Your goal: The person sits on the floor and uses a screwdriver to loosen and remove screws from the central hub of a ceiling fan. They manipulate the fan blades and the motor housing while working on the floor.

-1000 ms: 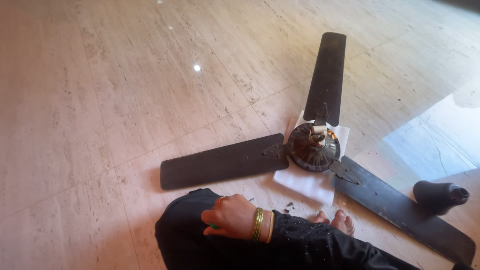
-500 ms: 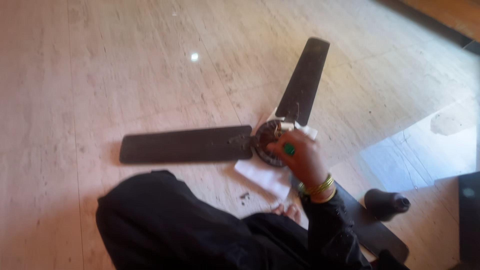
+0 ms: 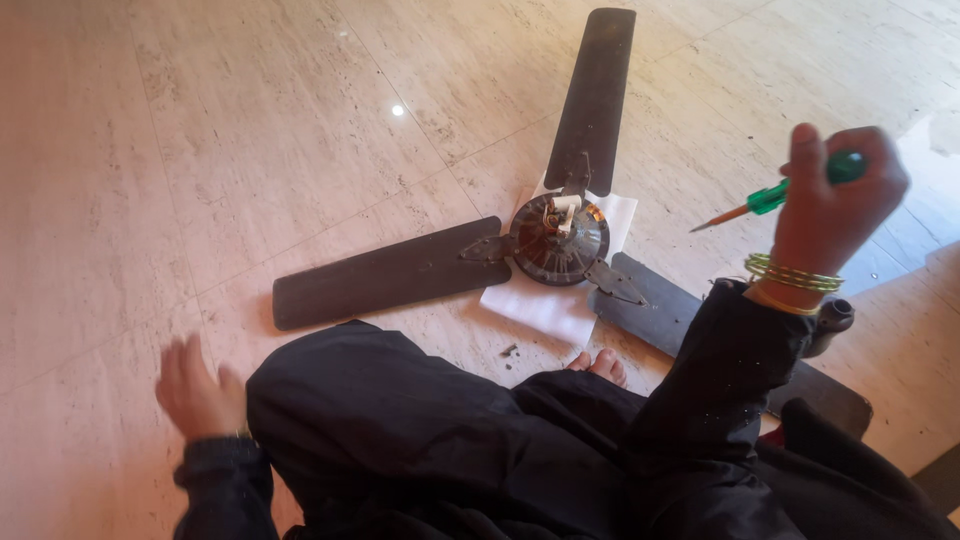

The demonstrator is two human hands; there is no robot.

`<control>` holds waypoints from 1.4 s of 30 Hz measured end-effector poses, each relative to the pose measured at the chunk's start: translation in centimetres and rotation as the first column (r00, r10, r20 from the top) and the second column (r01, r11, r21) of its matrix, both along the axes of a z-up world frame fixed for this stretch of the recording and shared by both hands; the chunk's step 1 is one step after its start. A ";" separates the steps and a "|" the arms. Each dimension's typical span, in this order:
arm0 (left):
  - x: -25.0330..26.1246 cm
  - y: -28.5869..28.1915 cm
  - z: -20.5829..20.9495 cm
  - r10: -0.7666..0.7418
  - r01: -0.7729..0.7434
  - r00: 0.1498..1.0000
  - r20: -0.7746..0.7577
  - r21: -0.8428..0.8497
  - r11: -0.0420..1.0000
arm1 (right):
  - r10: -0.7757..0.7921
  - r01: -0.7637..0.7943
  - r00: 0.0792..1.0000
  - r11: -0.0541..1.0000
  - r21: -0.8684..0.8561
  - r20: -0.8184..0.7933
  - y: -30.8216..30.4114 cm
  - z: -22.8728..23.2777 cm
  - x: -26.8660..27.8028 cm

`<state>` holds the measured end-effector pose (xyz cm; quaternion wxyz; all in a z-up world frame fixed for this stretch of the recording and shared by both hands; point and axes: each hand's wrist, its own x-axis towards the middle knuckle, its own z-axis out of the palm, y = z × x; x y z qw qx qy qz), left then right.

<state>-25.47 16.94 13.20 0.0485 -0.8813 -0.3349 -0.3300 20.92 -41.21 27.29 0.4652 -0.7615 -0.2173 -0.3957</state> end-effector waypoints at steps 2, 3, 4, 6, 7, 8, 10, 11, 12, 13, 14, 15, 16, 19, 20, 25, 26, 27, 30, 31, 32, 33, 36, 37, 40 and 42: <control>7.0 0.8 4.9 -0.242 0.251 0.955 0.174 -0.031 0.968 | 0.050 -0.056 0.995 0.996 0.064 0.087 -1.2 0.2 -0.6; 10.6 -0.1 6.7 -0.334 0.343 0.922 0.195 -0.015 0.939 | 0.071 -0.082 0.992 0.991 0.107 0.104 -1.6 0.4 -0.9; 14.3 -1.4 8.1 -0.425 0.426 0.888 0.178 0.032 0.904 | 0.087 -0.097 0.994 0.979 0.178 0.065 -1.6 0.5 -1.1; 21.3 -5.4 9.6 -0.608 0.617 0.774 0.175 0.006 0.787 | 0.113 -0.117 0.993 0.962 0.248 0.030 -1.5 0.6 -1.7; 24.9 -7.8 9.7 -0.655 0.664 0.743 0.135 -0.025 0.747 | 0.119 -0.126 0.992 0.961 0.247 0.043 -1.1 0.8 -1.6; 27.9 -10.5 9.2 -0.704 0.716 0.695 0.146 -0.041 0.697 | 0.104 -0.111 0.994 0.968 0.226 0.045 -0.8 0.8 -1.7; 33.1 -15.6 7.3 -0.768 0.803 0.592 0.243 -0.257 0.537 | 0.054 -0.059 0.998 0.985 0.164 0.035 -0.1 0.5 -1.8; 35.3 -18.0 6.0 -0.730 0.771 0.588 0.348 -0.513 0.377 | 0.040 -0.044 0.999 0.990 0.134 0.032 0.4 0.3 -1.8; 36.7 -20.2 4.4 -0.731 0.752 0.566 0.381 -0.602 0.268 | 0.026 -0.029 0.999 0.994 0.104 0.030 0.8 0.1 -1.7; 38.0 -22.0 2.9 -0.728 0.722 0.543 0.417 -0.676 0.151 | 0.031 -0.034 0.999 0.996 0.086 0.036 1.1 -0.3 -2.0; 39.2 -23.4 1.5 -0.769 0.713 0.528 0.362 -0.680 0.170 | 0.044 -0.046 0.999 0.994 0.098 0.024 1.6 -0.4 -1.4; 39.7 -25.0 -0.3 -0.803 0.698 0.513 0.305 -0.692 0.183 | 0.056 -0.056 0.998 0.993 0.103 0.001 1.7 -0.9 -1.4; 40.3 -26.0 -1.9 -0.833 0.684 0.494 0.248 -0.703 0.197 | 0.077 -0.071 0.996 0.988 0.137 -0.039 2.0 -1.2 -0.8; 41.6 -26.5 -5.4 -0.844 0.672 0.512 0.157 -0.686 0.280 | 0.126 -0.112 0.986 0.985 0.133 -0.105 3.5 -2.7 -0.2; 42.0 -26.5 -6.2 -0.846 0.670 0.506 0.167 -0.694 0.264 | 0.140 -0.127 0.984 0.985 0.118 -0.108 4.3 -3.0 0.1; 43.0 -25.9 -9.4 -0.851 0.691 0.440 0.287 -0.713 0.117 | 0.158 -0.151 0.945 0.987 0.047 -0.286 8.9 -4.2 -0.1; 43.3 -26.1 -9.8 -0.837 0.709 0.456 0.302 -0.691 0.137 | 0.175 -0.178 0.937 0.984 0.021 -0.302 9.6 -4.2 -0.3; 43.6 -26.4 -10.1 -0.823 0.728 0.471 0.318 -0.666 0.160 | 0.194 -0.206 0.929 0.978 -0.005 -0.316 10.3 -4.2 -0.5; 45.0 -26.7 -10.0 -0.802 0.721 0.549 0.238 -0.620 0.310 | 0.229 -0.257 0.904 0.966 -0.030 -0.362 11.7 -3.8 -1.4; 45.8 -26.8 -9.7 -0.794 0.708 0.577 0.191 -0.601 0.370 | 0.235 -0.265 0.897 0.964 -0.031 -0.374 11.9 -3.5 -1.5; 46.6 -26.9 -9.3 -0.791 0.694 0.598 0.127 -0.575 0.433 | 0.229 -0.259 0.898 0.965 -0.031 -0.375 11.9 -3.1 -1.6; 47.2 -27.1 -9.0 -0.784 0.677 0.618 0.062 -0.547 0.491 | 0.220 -0.251 0.898 0.967 -0.034 -0.381 11.8 -3.0 -1.8; 47.7 -27.7 -8.5 -0.770 0.554 0.625 -0.128 -0.623 0.553 | 0.204 -0.229 0.913 0.973 -0.029 -0.353 11.0 -2.3 -2.1; 47.8 -27.7 -8.2 -0.767 0.494 0.613 -0.190 -0.666 0.559 | 0.204 -0.224 0.920 0.974 -0.024 -0.334 10.8 -2.1 -2.1; 48.2 -27.7 -7.9 -0.744 0.455 0.650 -0.155 -0.704 0.545 | 0.181 -0.200 0.936 0.979 -0.030 -0.303 10.2 -1.4 -2.3; 48.7 -27.5 -7.9 -0.718 0.372 0.675 -0.171 -0.762 0.531 | 0.173 -0.188 0.935 0.982 -0.018 -0.310 10.1 -1.1 -2.9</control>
